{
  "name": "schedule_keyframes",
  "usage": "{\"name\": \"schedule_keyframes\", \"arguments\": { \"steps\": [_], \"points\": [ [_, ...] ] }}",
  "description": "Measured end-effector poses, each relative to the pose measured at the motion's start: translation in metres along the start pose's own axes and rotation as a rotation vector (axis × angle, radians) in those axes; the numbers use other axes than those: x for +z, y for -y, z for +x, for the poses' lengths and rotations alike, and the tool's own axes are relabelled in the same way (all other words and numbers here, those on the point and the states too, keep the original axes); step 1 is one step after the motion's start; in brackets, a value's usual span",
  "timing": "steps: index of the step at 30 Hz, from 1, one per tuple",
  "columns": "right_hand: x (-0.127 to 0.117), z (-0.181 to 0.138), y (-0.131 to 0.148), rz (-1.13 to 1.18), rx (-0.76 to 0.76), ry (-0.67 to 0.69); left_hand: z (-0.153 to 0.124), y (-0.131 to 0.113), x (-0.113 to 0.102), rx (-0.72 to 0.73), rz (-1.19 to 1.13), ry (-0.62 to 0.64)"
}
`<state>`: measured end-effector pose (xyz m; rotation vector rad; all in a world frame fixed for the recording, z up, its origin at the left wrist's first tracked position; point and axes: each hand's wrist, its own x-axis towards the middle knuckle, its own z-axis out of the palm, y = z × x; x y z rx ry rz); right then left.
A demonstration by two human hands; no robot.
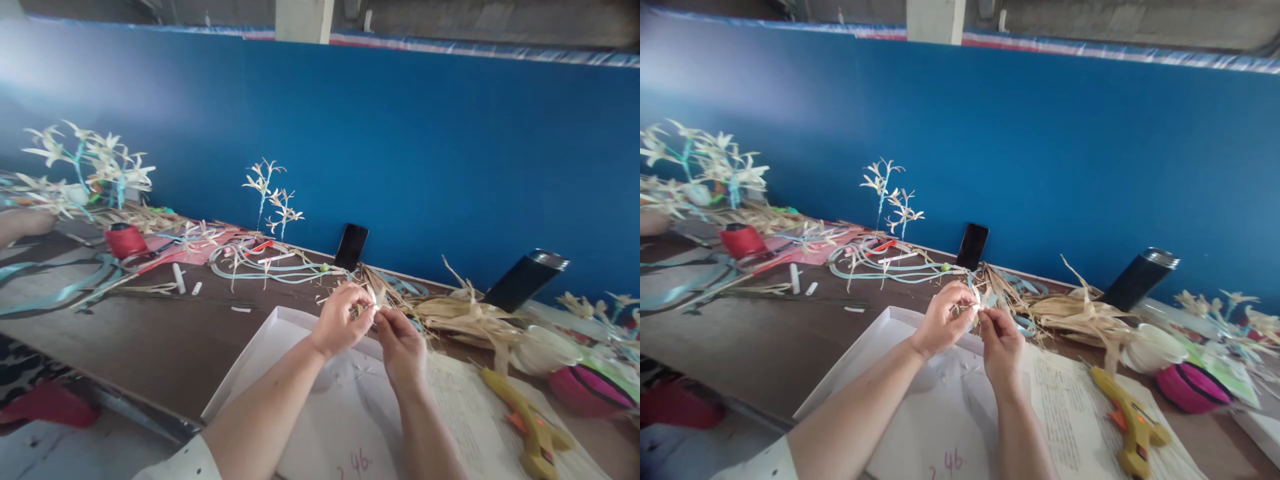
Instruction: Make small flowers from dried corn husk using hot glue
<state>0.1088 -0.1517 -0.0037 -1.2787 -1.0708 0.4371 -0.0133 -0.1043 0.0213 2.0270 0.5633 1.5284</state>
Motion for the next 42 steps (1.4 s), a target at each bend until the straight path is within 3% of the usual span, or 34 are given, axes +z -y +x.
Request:
{"name": "schedule_keyframes", "arguments": {
  "steps": [9,17,22,31,42],
  "points": [
    [-0.004,0.002,-0.009,-0.065,-0.060,-0.036,0.000,0.003,0.000,0.037,0.059,-0.109],
    [-0.006,0.004,-0.012,-0.218,-0.214,-0.112,-0.001,-0.004,-0.006,0.183,0.164,-0.035],
    [-0.005,0.003,-0.009,-0.287,-0.293,-0.168,-0.001,-0.010,-0.004,0.220,0.221,-0.077],
    [0.000,-0.005,0.000,-0.360,-0.378,-0.151,0.000,-0.006,0.004,0.204,0.394,-0.159],
    [0.002,-0.006,0.001,-0.410,-0.375,-0.190,-0.002,-0.004,0.005,0.205,0.451,-0.137]
  ]
}}
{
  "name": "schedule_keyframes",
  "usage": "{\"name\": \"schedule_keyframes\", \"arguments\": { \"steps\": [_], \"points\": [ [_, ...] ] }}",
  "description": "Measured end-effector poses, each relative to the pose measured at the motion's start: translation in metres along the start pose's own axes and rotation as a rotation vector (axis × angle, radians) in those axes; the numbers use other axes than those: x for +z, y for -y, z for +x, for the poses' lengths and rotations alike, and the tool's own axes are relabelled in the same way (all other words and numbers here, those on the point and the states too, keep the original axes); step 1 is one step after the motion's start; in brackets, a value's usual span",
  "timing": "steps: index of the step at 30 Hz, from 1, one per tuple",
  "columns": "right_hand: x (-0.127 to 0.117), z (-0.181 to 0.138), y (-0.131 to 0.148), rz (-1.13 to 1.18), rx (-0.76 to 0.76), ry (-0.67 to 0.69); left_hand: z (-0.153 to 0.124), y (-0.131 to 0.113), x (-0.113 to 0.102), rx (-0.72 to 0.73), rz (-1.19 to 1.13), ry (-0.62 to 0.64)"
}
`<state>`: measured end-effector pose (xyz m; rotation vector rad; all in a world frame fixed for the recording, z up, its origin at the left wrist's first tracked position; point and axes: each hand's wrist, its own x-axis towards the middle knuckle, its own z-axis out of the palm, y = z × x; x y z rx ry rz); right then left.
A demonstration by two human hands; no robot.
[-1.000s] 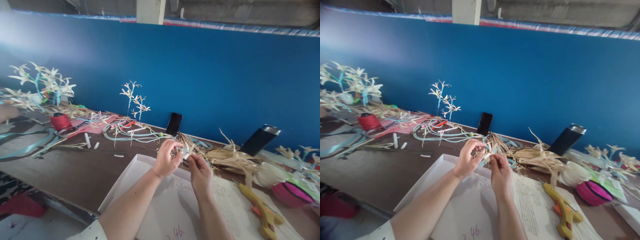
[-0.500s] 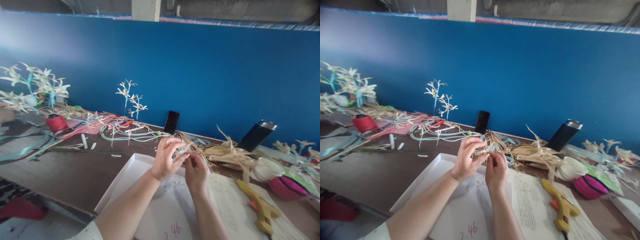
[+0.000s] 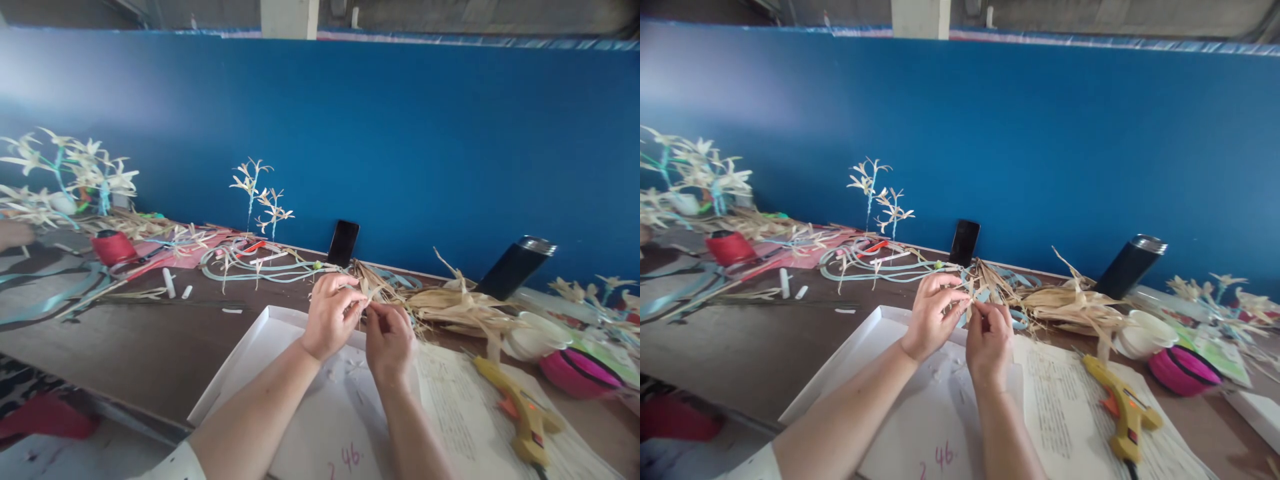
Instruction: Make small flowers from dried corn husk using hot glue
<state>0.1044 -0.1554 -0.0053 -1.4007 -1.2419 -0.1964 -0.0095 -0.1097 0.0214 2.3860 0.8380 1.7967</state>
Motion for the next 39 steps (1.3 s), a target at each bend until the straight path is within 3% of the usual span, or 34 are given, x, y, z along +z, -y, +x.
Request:
{"name": "schedule_keyframes", "arguments": {
  "steps": [6,26,39],
  "points": [
    [0.002,-0.002,-0.004,-0.024,0.059,-0.009,0.000,-0.003,-0.001,0.024,0.046,-0.067],
    [0.004,-0.003,-0.004,-0.022,0.103,-0.032,-0.004,-0.009,0.003,0.046,-0.015,0.021],
    [0.003,0.001,-0.013,0.293,0.262,-0.043,-0.002,-0.008,-0.001,0.054,0.027,-0.001]
  ]
}}
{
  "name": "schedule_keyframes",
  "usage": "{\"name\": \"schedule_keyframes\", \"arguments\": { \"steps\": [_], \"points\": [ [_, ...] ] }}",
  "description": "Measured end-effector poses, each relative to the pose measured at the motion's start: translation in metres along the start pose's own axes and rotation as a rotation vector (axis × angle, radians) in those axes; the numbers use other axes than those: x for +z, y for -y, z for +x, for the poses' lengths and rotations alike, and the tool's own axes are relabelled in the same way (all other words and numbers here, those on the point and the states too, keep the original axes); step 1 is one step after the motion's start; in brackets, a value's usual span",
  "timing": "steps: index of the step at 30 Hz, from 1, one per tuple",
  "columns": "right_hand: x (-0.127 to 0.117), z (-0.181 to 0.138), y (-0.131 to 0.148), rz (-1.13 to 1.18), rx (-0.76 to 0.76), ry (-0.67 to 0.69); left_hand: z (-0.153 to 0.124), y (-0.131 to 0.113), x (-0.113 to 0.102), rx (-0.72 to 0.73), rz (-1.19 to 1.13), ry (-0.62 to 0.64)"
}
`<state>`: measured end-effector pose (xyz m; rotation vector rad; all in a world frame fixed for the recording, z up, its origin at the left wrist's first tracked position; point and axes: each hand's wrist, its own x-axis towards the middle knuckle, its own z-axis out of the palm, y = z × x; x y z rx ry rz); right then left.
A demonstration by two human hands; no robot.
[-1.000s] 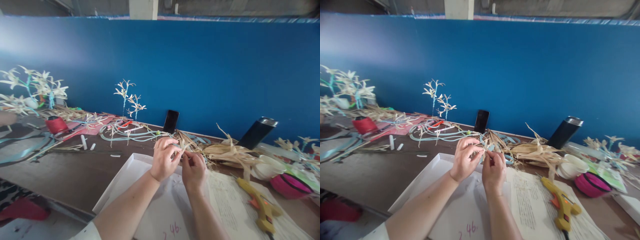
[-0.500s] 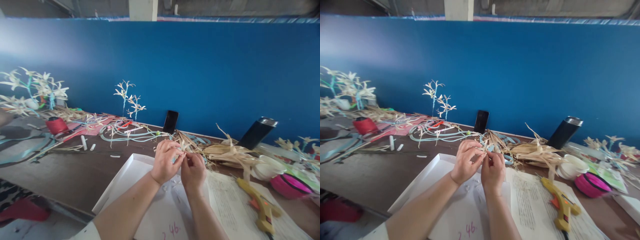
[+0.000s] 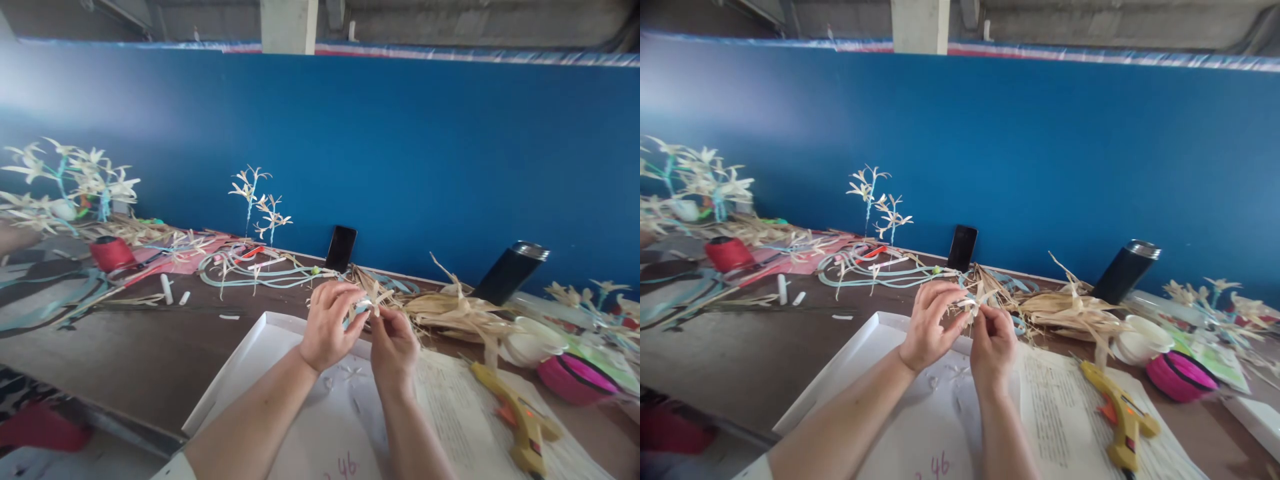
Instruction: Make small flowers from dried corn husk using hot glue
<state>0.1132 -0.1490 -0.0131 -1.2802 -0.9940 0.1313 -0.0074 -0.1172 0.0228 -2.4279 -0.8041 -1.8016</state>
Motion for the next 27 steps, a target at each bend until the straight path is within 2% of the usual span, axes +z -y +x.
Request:
{"name": "schedule_keyframes", "arguments": {
  "steps": [7,11,18,23,27],
  "points": [
    [-0.002,-0.001,0.004,-0.080,-0.079,-0.003,-0.002,0.002,-0.003,0.040,0.054,-0.042],
    [-0.001,-0.001,-0.002,-0.047,-0.057,-0.012,-0.002,0.001,-0.004,0.095,0.061,-0.071],
    [-0.001,-0.002,-0.007,0.042,0.040,0.029,-0.001,-0.001,-0.005,0.139,0.049,-0.071],
    [-0.001,-0.002,-0.001,0.194,0.173,0.076,0.000,-0.004,-0.005,0.105,0.000,-0.043],
    [0.000,-0.001,-0.003,0.310,0.239,0.057,0.000,-0.002,-0.005,0.069,-0.057,-0.014]
  ]
}}
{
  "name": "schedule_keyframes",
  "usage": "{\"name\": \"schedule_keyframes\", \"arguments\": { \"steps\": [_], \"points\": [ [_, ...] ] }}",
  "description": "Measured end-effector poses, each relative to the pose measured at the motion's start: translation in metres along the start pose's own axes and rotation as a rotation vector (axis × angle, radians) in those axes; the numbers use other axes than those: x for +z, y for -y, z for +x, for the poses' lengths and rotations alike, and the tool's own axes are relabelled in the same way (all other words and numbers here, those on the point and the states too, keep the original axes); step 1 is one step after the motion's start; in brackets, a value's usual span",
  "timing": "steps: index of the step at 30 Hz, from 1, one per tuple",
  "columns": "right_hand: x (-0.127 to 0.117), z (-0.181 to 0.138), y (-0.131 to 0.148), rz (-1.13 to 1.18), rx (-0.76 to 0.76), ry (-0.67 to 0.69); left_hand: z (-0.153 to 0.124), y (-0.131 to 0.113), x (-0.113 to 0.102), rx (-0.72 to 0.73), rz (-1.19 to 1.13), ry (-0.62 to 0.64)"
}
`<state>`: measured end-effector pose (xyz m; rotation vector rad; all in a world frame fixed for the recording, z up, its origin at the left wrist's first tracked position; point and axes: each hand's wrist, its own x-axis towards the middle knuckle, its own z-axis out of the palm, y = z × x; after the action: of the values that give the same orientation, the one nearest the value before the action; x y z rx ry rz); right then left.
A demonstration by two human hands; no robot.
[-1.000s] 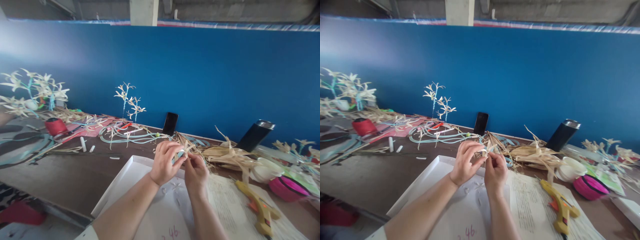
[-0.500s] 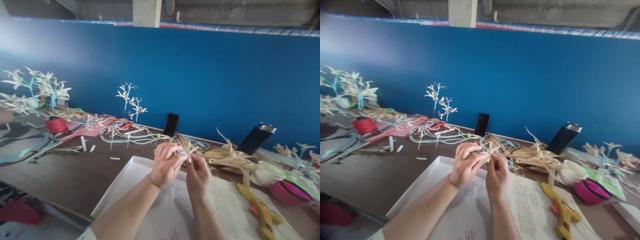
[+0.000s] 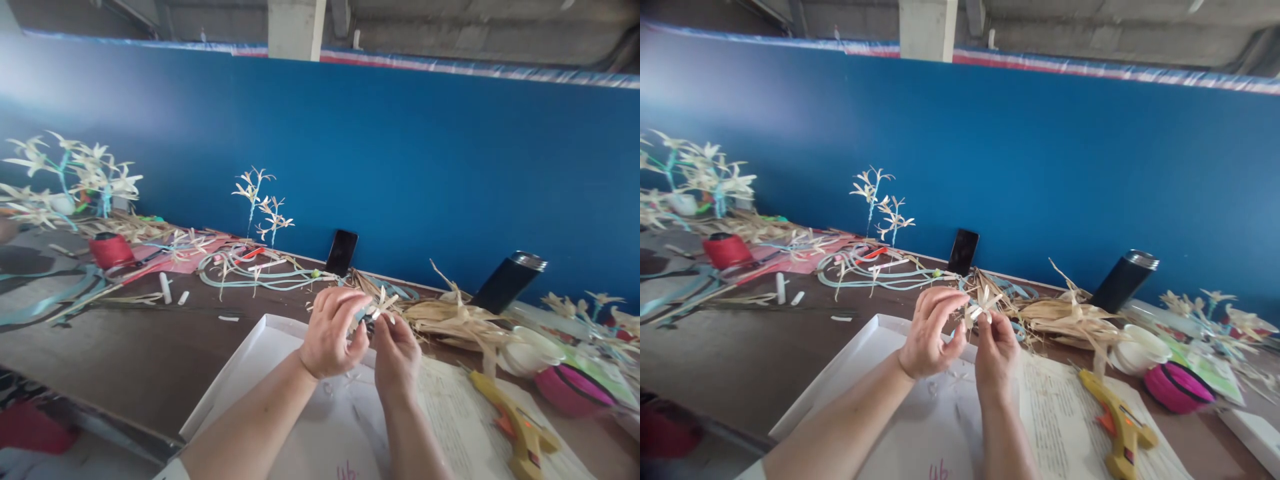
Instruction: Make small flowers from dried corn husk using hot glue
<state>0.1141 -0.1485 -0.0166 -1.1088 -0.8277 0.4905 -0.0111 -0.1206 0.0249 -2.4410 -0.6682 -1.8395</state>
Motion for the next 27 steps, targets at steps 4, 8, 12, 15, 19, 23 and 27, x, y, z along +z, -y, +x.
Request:
{"name": "schedule_keyframes", "arguments": {
  "steps": [4,8,12,15,19,23,27],
  "points": [
    [0.001,0.000,-0.002,0.098,0.009,0.011,-0.001,0.005,0.003,-0.083,0.033,0.047],
    [0.001,-0.002,0.003,0.025,-0.037,0.028,-0.002,0.007,0.006,-0.083,0.066,0.072],
    [0.002,-0.003,0.009,-0.058,-0.137,0.032,-0.002,0.007,0.008,-0.060,0.069,0.034],
    [0.002,-0.002,0.008,-0.061,-0.176,0.043,-0.001,0.006,0.007,-0.055,0.066,0.010],
    [0.001,-0.002,0.008,-0.075,-0.192,0.053,0.000,0.005,0.006,-0.057,0.057,0.001],
    [0.000,-0.002,0.012,-0.138,-0.217,0.053,0.001,0.003,0.004,-0.083,0.060,0.006],
    [0.000,-0.003,0.014,-0.139,-0.219,0.047,0.001,0.003,0.005,-0.090,0.061,-0.003]
  ]
}}
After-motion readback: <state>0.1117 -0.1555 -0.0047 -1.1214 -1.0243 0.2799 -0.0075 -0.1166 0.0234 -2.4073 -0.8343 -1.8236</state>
